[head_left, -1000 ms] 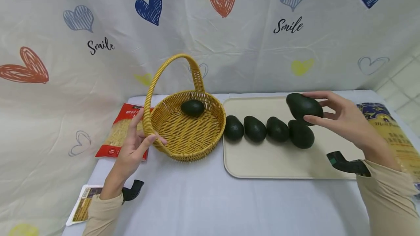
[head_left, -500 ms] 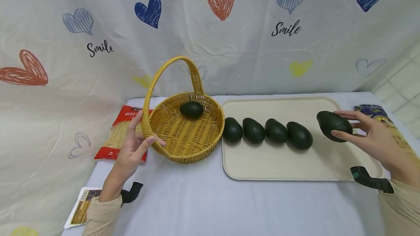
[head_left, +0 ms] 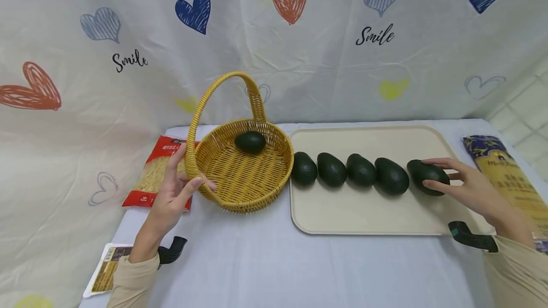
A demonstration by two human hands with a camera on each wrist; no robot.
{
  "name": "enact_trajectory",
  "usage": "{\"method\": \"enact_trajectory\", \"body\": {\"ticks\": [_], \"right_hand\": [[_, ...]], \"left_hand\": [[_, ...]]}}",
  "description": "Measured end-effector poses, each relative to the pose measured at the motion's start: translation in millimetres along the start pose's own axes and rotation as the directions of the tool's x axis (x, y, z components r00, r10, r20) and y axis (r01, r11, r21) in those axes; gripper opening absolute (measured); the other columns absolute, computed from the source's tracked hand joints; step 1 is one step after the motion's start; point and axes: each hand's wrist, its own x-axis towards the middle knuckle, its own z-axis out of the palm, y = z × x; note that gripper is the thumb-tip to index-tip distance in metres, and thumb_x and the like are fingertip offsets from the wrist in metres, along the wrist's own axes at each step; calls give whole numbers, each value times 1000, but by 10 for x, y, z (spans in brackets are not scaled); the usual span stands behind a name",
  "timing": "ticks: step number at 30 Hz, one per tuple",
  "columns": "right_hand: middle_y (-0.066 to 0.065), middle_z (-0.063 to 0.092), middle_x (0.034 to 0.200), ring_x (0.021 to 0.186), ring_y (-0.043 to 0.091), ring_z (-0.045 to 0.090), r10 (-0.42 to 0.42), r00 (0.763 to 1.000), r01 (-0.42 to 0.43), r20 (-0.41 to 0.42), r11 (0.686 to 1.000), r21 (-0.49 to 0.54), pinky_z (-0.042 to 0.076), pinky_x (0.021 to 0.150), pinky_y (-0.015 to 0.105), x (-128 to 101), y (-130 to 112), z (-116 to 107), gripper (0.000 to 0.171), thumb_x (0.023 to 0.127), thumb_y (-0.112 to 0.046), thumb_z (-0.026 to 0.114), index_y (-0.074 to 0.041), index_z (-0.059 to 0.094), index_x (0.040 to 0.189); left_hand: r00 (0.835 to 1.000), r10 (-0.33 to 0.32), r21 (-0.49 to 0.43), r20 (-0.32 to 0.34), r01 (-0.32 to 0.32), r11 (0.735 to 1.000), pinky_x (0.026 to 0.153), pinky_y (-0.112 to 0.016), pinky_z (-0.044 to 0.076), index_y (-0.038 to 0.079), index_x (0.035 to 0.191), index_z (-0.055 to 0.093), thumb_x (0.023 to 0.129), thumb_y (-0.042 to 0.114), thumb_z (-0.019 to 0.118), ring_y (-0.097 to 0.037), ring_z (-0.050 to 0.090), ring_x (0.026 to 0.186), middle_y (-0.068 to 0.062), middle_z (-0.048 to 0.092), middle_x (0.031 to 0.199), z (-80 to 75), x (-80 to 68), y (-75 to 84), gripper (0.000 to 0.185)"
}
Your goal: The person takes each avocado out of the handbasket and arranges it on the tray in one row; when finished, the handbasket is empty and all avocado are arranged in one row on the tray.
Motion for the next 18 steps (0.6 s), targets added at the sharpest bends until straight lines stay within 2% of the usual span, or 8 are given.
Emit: {"method": "enact_trajectory", "body": {"ticks": [5,8,10,11,15,17,18], "right_hand": [[-38,45,121,102,-15,42,63,997,-62,42,998,-29,42,75,18,2,28,27,49,98,-25,76,-21,58,144],[-36,43,122,100,-11,45,91,994,-89,68,995,-36,44,74,19,2,23,8,50,100,-27,74,-21,56,146],[-37,42,124,107,3,54,83,994,-81,76,996,-33,45,74,21,3,9,-11,50,100,-25,74,-19,56,146],[-38,42,125,109,4,54,78,994,-76,77,997,-30,45,74,21,3,5,-21,51,99,-24,75,-19,56,146],[-41,38,127,110,-5,53,78,993,-77,88,997,-18,45,75,21,4,-20,-56,54,98,-24,76,-22,56,148],[-40,39,128,103,-18,44,85,992,-84,98,996,-14,45,74,18,10,-30,-61,54,97,-24,77,-24,57,148],[-39,38,129,103,-17,45,89,990,-88,108,996,-13,46,74,18,15,-40,-59,54,97,-24,77,-23,57,148]], "left_hand": [[1000,-17,3,4,17,1000,110,-24,43,17,168,12,104,-13,47,-9,74,96,3,78,96,5,8,21,79],[1000,0,-9,4,0,1000,111,-24,42,16,168,12,102,-16,46,-9,74,97,3,78,96,6,10,15,80],[1000,6,-8,3,-6,1000,111,-23,42,17,168,12,102,-17,45,-8,74,97,4,78,96,8,8,14,81],[1000,13,-14,1,-13,1000,111,-23,42,16,168,12,101,-18,45,-9,74,97,4,78,96,8,9,14,82],[1000,18,-24,2,-18,1000,111,-24,42,17,168,13,102,-17,44,-9,74,98,3,78,96,7,7,16,81],[1000,10,-25,4,-9,1000,110,-24,42,18,168,13,103,-15,45,-9,74,98,3,78,97,6,3,24,80],[1000,5,-21,2,-5,1000,110,-23,42,19,168,13,103,-15,45,-9,74,98,3,78,97,6,-1,28,80]]}}
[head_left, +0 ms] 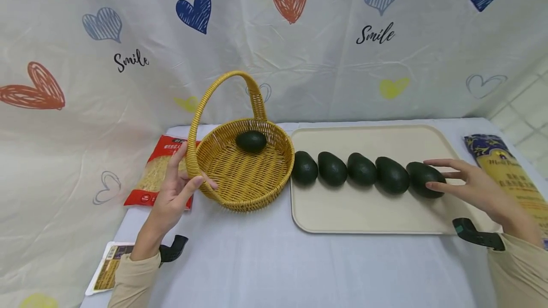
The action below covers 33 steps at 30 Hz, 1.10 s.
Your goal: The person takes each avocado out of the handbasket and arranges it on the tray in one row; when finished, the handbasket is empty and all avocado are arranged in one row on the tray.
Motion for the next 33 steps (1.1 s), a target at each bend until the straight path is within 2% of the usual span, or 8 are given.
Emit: {"method": "enact_trajectory", "body": {"ticks": [6,10,13,17,21,25,28,33], "right_hand": [[-37,37,127,120,43,58,13,999,-14,42,1000,16,50,75,20,5,-33,22,53,99,-25,76,-18,57,147],[-40,42,123,111,7,61,5,1000,-5,24,1000,12,50,73,20,-14,-12,12,52,98,-23,76,-19,56,147],[-39,42,124,100,-21,45,-6,1000,6,-10,1000,1,48,72,18,-13,-28,-9,54,99,-23,75,-19,54,148],[-33,41,127,100,-23,44,-44,996,42,-84,999,-27,43,74,20,61,-212,-62,55,99,-25,74,-13,52,149],[-27,48,128,98,-23,48,-87,985,84,-150,996,-24,42,75,14,213,-649,-53,49,102,-27,71,-8,56,145],[-2,66,129,98,-17,57,-240,957,246,-162,969,18,46,78,5,450,-1256,175,34,103,-18,69,-5,65,134],[14,70,126,103,2,67,-386,919,390,-75,920,45,53,87,16,647,-1686,447,27,101,-10,69,-2,69,127],[13,69,125,108,28,70,-513,844,503,153,858,101,58,93,45,876,-2270,867,27,99,-7,71,-1,69,125]], "left_hand": [[1000,-23,13,-10,24,1000,111,-23,42,17,168,12,102,-17,45,-9,74,98,5,78,96,5,-25,-1,81],[999,-34,13,-4,34,999,110,-23,43,17,168,11,102,-16,45,-8,73,99,5,78,97,4,-34,-19,81],[999,-39,21,0,38,999,111,-24,43,15,168,10,102,-16,46,-8,73,100,5,78,97,-6,-36,-26,81],[999,-47,37,-10,47,998,112,-24,40,13,168,8,103,-15,46,-7,72,103,6,78,98,-37,-46,-22,80],[998,-59,39,-24,60,997,112,-23,39,14,168,7,104,-12,46,-6,71,105,8,77,99,-73,-64,-6,79],[996,-83,26,-38,84,996,111,-24,41,17,168,7,106,-10,46,-7,71,104,8,77,99,-78,-71,10,78],[996,-80,14,-38,81,997,111,-24,41,17,168,8,106,-10,46,-7,72,103,6,77,98,-58,-61,1,78],[997,-67,6,-28,67,998,111,-23,42,17,168,10,104,-12,47,-8,73,101,6,77,98,-11,-22,-27,80]]}}
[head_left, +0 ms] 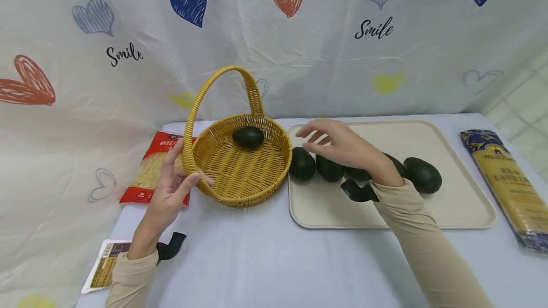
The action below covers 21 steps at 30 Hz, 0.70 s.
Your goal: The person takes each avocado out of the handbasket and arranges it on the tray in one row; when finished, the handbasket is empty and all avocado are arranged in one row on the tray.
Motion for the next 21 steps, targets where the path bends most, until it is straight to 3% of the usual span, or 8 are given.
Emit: {"method": "enact_trajectory", "body": {"ticks": [6,10,21], "right_hand": [[9,69,123,106,23,67,-162,973,166,165,986,-10,57,91,36,506,-409,319,25,100,-7,69,-3,70,124],[9,68,125,107,23,67,-198,954,205,225,979,-7,56,92,32,808,-554,495,24,100,-9,69,-4,71,124],[11,66,134,122,26,64,-166,967,155,191,985,76,55,98,31,1403,-443,766,31,102,-11,69,-3,67,131]], "left_hand": [[1000,5,13,4,-5,1000,109,-24,45,16,168,10,105,-11,47,-8,73,99,3,77,97,1,27,23,78],[1000,9,3,3,-9,1000,107,-23,45,18,168,12,104,-13,46,-9,73,100,1,78,97,-5,29,30,79],[999,42,-11,32,-42,999,103,-23,50,19,168,10,106,-7,47,-9,74,98,2,77,96,-27,24,-14,77]]}}
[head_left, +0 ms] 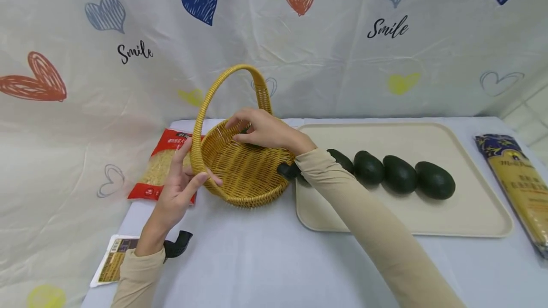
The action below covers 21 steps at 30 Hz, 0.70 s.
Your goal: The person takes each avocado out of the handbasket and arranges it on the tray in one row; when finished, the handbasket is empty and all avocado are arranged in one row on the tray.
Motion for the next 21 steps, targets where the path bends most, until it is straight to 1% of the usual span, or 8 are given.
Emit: {"method": "enact_trajectory", "body": {"ticks": [4,6,9,11,15,18,21], "right_hand": [[12,68,132,124,29,63,-4,1000,3,-31,1000,-26,53,102,38,147,122,2,30,100,-10,71,-2,69,129],[14,68,131,125,31,62,13,999,-14,-43,999,-40,52,104,42,201,194,-3,30,99,-9,72,-1,69,128],[17,66,133,128,33,60,49,998,-52,-38,996,-69,48,108,45,245,297,-1,32,100,-10,72,-1,68,130],[19,65,135,130,34,59,72,997,-74,-28,994,-86,46,111,45,255,353,0,35,100,-10,71,1,67,132],[17,63,139,133,32,56,131,991,-131,-8,984,-117,43,114,43,259,454,15,39,100,-11,70,2,64,136],[15,61,143,138,31,54,194,980,-187,41,974,-125,41,116,41,252,523,40,42,101,-13,70,0,62,140],[15,59,147,141,31,50,234,968,-221,87,966,-137,40,117,42,240,582,69,45,101,-13,71,0,60,143]], "left_hand": [[1000,2,2,-3,-2,1000,104,-23,50,18,168,11,106,-9,47,-10,74,98,2,78,96,-7,-3,-7,77],[1000,-1,14,-5,1,1000,105,-23,48,19,168,11,105,-9,47,-9,74,99,4,78,97,-5,-1,-10,78],[1000,8,16,-3,-8,1000,106,-24,48,18,168,12,104,-13,47,-9,74,99,5,77,98,2,0,-27,80],[1000,18,18,-3,-18,1000,106,-24,48,18,168,12,103,-14,47,-9,74,99,6,77,97,3,1,-34,81],[999,35,8,-3,-35,999,105,-24,49,18,168,13,103,-14,47,-9,74,99,4,77,97,-9,3,-44,80],[1000,23,13,-2,-23,1000,105,-24,49,18,168,12,105,-9,48,-9,74,99,4,77,97,-20,-4,-46,78],[1000,7,23,-1,-7,1000,105,-25,50,18,168,11,107,-2,50,-9,74,98,3,77,97,-29,-5,-49,75]]}}
